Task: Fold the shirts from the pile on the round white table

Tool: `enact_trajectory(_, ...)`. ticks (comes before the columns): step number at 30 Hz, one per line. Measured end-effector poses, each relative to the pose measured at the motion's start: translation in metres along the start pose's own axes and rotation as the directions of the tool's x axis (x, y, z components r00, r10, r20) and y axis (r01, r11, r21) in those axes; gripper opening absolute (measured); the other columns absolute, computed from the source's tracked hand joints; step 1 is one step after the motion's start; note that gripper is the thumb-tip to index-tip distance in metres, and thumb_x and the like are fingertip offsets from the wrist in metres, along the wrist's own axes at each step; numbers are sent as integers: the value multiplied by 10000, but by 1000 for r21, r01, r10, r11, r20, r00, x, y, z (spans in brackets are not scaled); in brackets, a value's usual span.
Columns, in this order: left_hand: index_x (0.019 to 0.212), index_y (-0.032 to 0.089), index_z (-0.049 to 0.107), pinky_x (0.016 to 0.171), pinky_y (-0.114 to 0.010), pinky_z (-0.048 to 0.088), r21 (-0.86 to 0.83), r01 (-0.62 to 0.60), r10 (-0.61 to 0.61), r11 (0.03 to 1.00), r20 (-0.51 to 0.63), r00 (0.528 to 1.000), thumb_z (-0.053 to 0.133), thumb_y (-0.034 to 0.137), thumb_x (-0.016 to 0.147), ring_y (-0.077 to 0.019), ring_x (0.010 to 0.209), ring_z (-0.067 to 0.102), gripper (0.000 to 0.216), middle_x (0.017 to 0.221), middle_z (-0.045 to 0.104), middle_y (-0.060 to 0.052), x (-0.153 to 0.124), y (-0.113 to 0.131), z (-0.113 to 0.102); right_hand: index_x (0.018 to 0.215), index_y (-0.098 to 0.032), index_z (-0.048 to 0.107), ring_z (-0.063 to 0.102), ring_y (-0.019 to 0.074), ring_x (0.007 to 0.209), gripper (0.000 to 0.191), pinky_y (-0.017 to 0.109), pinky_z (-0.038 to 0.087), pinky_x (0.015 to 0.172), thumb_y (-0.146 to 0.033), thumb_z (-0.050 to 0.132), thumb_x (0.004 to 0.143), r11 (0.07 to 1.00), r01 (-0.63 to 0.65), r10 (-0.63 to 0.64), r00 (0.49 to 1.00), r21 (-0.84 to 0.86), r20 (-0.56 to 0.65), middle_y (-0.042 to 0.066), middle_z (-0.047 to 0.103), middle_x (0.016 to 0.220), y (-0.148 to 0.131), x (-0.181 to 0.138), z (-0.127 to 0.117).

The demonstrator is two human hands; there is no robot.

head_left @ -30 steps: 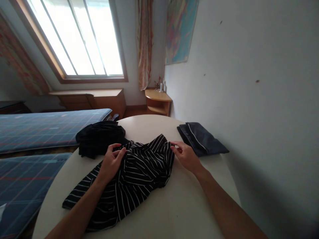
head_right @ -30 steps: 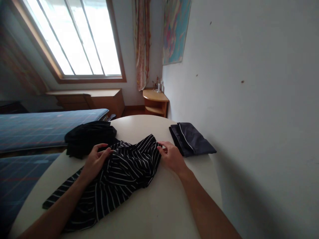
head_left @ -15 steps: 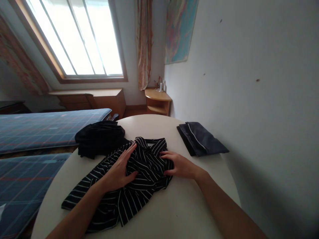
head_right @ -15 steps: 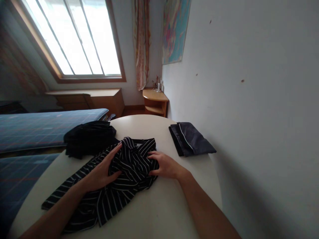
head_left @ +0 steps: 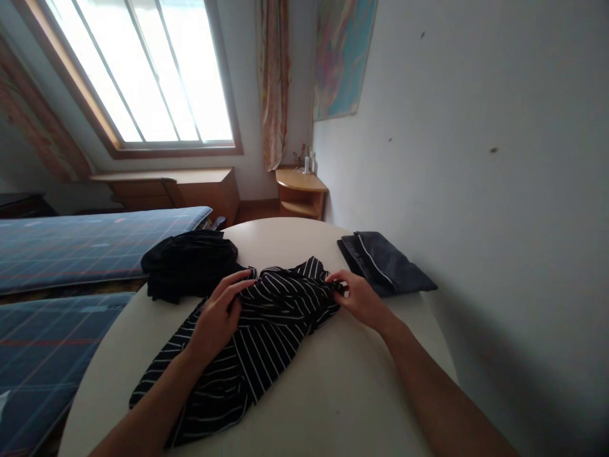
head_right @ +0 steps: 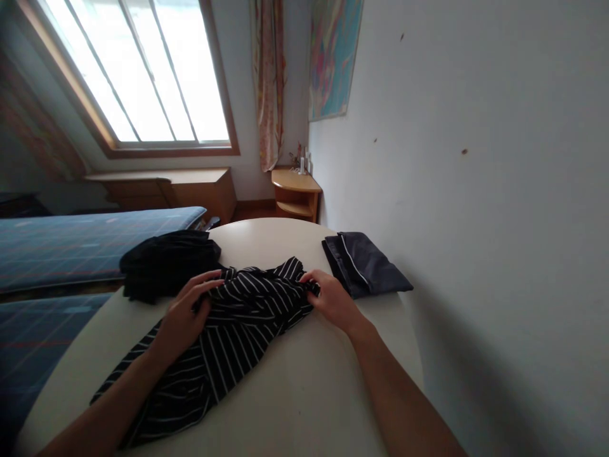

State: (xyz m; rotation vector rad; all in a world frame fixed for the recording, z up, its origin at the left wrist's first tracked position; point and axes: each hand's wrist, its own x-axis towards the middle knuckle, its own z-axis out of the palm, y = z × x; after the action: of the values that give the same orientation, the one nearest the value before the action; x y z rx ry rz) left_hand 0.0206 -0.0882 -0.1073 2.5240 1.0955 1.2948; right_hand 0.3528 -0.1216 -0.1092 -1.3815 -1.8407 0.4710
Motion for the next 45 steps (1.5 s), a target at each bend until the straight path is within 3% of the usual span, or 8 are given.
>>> enact_trajectory(7,941,189,627,783,-326,580,83,308,-261,948,-350,900,552,330,897,-195,925,664,166,1120,648,-76,6,-25,-12,1108,-226,554,564,247,1167,318,392,537,897,-263,644,805,999,3,-8,992,-39,-123,94,575,1252,8,-1,4)
enact_trajectory(11,1058,205,616,731,-309,561,133,96,-96,986,-4,995,627,416,877,-172,743,659,278,887,686,-17,0,-2,-8,998,-226,535,585,269,1114,423,439,490,975,-416,789,719,987,-23,25,1000,-159,10,89,597,1188,1,-6,1)
enact_trajectory(15,1270,257,577,932,-371,520,89,-196,150,977,373,916,699,407,847,-235,1087,628,465,1244,646,-61,-6,12,2,957,-226,558,455,290,1328,472,447,392,1105,-298,867,607,991,62,-32,971,-122,237,115,475,1425,-5,-10,2)
enact_trajectory(19,972,244,668,845,-294,511,73,-219,169,973,418,892,523,287,975,-170,927,641,151,1000,695,-25,-5,3,6,927,-217,603,504,236,1295,290,429,381,1113,-32,636,705,994,65,-38,958,-86,284,92,518,1407,-5,-7,2)
enact_trajectory(26,915,226,662,743,-293,506,180,194,-196,964,-12,981,504,385,935,-173,765,640,225,906,689,-26,5,-19,-16,941,-219,652,636,200,1070,365,395,473,1005,-4,457,720,996,74,-73,997,-46,16,44,692,1088,6,0,-11)
enact_trajectory(33,899,197,627,523,-265,462,-35,656,-607,754,-418,676,597,427,841,-166,538,608,239,633,621,12,9,-37,-35,900,-214,689,658,229,966,206,397,521,900,-170,492,855,985,-45,-26,917,-168,-398,76,706,1015,20,6,-17)
enact_trajectory(38,1089,225,626,666,-297,551,106,218,-216,970,-25,976,611,459,858,-183,735,673,330,947,703,-34,1,4,-15,1049,-205,668,640,237,1023,219,409,496,960,-218,601,841,983,-42,-11,959,-181,-283,82,693,1073,20,4,-7)
enact_trajectory(45,1258,287,609,884,-363,541,192,-9,-61,981,355,933,561,300,921,-233,1044,647,340,1179,655,-53,-9,3,10,1194,-181,634,582,258,1157,368,454,435,1053,-205,637,828,969,-26,8,997,-247,-75,107,667,1186,20,0,4)
